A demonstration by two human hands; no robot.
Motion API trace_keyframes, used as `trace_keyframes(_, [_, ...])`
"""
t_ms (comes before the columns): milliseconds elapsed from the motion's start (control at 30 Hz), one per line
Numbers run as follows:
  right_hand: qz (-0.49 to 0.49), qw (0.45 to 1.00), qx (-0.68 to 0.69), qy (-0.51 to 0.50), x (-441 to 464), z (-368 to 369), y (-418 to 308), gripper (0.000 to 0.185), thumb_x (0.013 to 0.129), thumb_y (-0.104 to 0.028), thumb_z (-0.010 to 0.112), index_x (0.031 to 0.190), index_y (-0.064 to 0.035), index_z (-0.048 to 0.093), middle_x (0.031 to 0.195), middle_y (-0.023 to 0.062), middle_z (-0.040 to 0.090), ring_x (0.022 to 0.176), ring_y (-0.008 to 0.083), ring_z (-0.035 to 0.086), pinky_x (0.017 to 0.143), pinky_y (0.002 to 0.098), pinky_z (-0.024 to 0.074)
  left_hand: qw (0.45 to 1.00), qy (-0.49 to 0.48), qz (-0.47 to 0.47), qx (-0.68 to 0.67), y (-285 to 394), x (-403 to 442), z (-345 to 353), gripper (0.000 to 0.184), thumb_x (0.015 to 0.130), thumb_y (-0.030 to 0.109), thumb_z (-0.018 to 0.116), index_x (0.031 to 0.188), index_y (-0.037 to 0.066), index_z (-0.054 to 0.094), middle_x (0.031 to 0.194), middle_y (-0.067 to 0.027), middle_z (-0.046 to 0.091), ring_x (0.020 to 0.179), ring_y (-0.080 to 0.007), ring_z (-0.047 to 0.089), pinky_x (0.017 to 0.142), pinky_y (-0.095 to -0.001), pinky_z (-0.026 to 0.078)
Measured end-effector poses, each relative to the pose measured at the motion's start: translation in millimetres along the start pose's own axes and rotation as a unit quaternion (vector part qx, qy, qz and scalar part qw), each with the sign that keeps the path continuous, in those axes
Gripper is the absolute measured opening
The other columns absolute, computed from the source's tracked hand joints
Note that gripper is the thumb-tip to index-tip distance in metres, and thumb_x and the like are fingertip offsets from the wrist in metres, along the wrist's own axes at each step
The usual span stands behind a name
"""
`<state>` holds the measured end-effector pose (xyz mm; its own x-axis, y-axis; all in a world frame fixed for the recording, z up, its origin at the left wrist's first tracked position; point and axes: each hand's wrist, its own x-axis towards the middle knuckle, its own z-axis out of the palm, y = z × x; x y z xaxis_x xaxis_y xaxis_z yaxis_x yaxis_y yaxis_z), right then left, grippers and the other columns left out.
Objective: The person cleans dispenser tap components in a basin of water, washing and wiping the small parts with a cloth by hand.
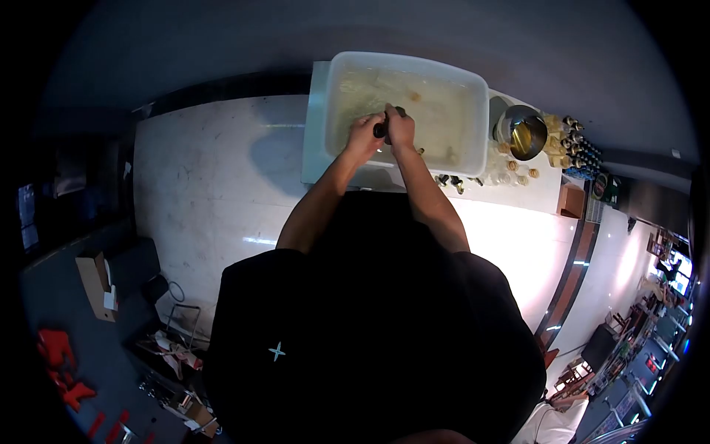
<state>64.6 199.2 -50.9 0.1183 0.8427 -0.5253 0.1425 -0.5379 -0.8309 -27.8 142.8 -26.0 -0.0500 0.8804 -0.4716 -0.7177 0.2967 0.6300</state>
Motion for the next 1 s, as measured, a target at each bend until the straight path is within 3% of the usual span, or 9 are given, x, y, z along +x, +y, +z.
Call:
trace_keyframes(33, [0.032, 0.995, 0.099, -0.009, 0, -1, 2, 0.037, 0.086, -0.034, 0.066, 0.088, 0.0030, 0.068, 0.070, 0.0099, 0.065, 0.062, 0.0210, 0.062, 0.060, 0.0356, 0.0497, 1.000, 0.011, -0.006, 0.006, -2, 5, -6, 0.024, 0.099, 0.022, 0.052, 0.081, 0.007, 0.054, 0.058, -0.0006, 0.046, 0.038, -0.0096, 0.038, 0.034, -0.0260, 0.026])
trace_keyframes(133, [0.059, 0.978, 0.193, -0.058, -8, -9, -2, 0.033, 0.088, -0.029, 0.064, 0.087, 0.0041, 0.067, 0.069, 0.0098, 0.065, 0.060, 0.0207, 0.062, 0.058, 0.0342, 0.0484, 0.999, 0.048, -0.013, 0.014, -2, 14, -18, 0.025, 0.099, 0.023, 0.052, 0.079, 0.008, 0.054, 0.058, -0.0005, 0.047, 0.038, -0.0086, 0.036, 0.034, -0.0261, 0.024])
trace_keyframes(167, [0.023, 0.977, 0.200, -0.073, -11, -11, -6, 0.030, 0.089, -0.027, 0.064, 0.091, 0.0036, 0.067, 0.073, 0.0104, 0.067, 0.065, 0.0215, 0.064, 0.062, 0.0339, 0.0499, 0.998, 0.061, -0.016, 0.015, -4, 15, -21, 0.026, 0.098, 0.025, 0.053, 0.078, 0.009, 0.055, 0.058, -0.0003, 0.048, 0.038, -0.0080, 0.036, 0.034, -0.0263, 0.023])
trace_keyframes(267, [-0.223, 0.970, 0.031, -0.089, -17, -2, -11, 0.029, 0.089, -0.028, 0.064, 0.097, 0.0005, 0.068, 0.080, 0.0129, 0.069, 0.075, 0.0230, 0.067, 0.070, 0.0347, 0.0521, 0.996, 0.072, -0.030, 0.040, -17, 26, -30, 0.024, 0.099, 0.024, 0.051, 0.081, 0.009, 0.056, 0.059, -0.0003, 0.049, 0.038, -0.0077, 0.035, 0.034, -0.0264, 0.022])
trace_keyframes(300, [-0.234, 0.965, -0.029, -0.112, -33, -2, -21, 0.036, 0.085, -0.034, 0.071, 0.102, -0.0030, 0.067, 0.096, 0.0110, 0.070, 0.089, 0.0230, 0.067, 0.081, 0.0340, 0.0515, 0.996, 0.083, -0.015, 0.024, -27, 31, -33, 0.023, 0.099, 0.025, 0.050, 0.085, 0.009, 0.058, 0.060, 0.0005, 0.048, 0.039, -0.0080, 0.036, 0.034, -0.0263, 0.023])
trace_keyframes(500, [-0.199, 0.960, -0.197, -0.016, -48, 0, -39, 0.039, 0.081, -0.039, 0.071, 0.100, -0.0042, 0.070, 0.091, 0.0209, 0.071, 0.088, 0.0361, 0.070, 0.080, 0.0409, 0.0527, 0.999, 0.017, -0.037, 0.022, -21, 26, -28, 0.025, 0.101, 0.026, 0.049, 0.085, 0.009, 0.058, 0.061, 0.0007, 0.048, 0.041, -0.0098, 0.040, 0.037, -0.0266, 0.027])
trace_keyframes(700, [-0.180, 0.968, -0.145, 0.095, -28, 6, -29, 0.039, 0.079, -0.041, 0.069, 0.091, -0.0038, 0.070, 0.085, 0.0258, 0.069, 0.086, 0.0453, 0.066, 0.080, 0.0478, 0.0523, 0.999, 0.002, -0.025, 0.044, -18, 20, -23, 0.026, 0.100, 0.027, 0.052, 0.081, 0.010, 0.058, 0.056, 0.0006, 0.046, 0.040, -0.0096, 0.039, 0.036, -0.0280, 0.027])
trace_keyframes(800, [-0.124, 0.985, -0.111, 0.047, -13, 0, -22, 0.040, 0.079, -0.041, 0.070, 0.089, -0.0021, 0.070, 0.080, 0.0209, 0.070, 0.080, 0.0379, 0.069, 0.077, 0.0443, 0.0535, 0.999, 0.000, -0.023, 0.034, -8, 10, -9, 0.025, 0.100, 0.025, 0.050, 0.082, 0.009, 0.053, 0.054, 0.0013, 0.041, 0.037, -0.0085, 0.033, 0.034, -0.0252, 0.024])
trace_keyframes(1000, [-0.029, 0.975, 0.212, -0.064, -19, -9, -17, 0.037, 0.085, -0.033, 0.068, 0.093, 0.0037, 0.067, 0.077, 0.0108, 0.070, 0.075, 0.0213, 0.068, 0.074, 0.0375, 0.0531, 0.996, 0.070, -0.034, 0.049, -9, 23, -23, 0.025, 0.100, 0.027, 0.051, 0.083, 0.009, 0.054, 0.053, 0.0008, 0.039, 0.036, -0.0074, 0.033, 0.033, -0.0253, 0.021])
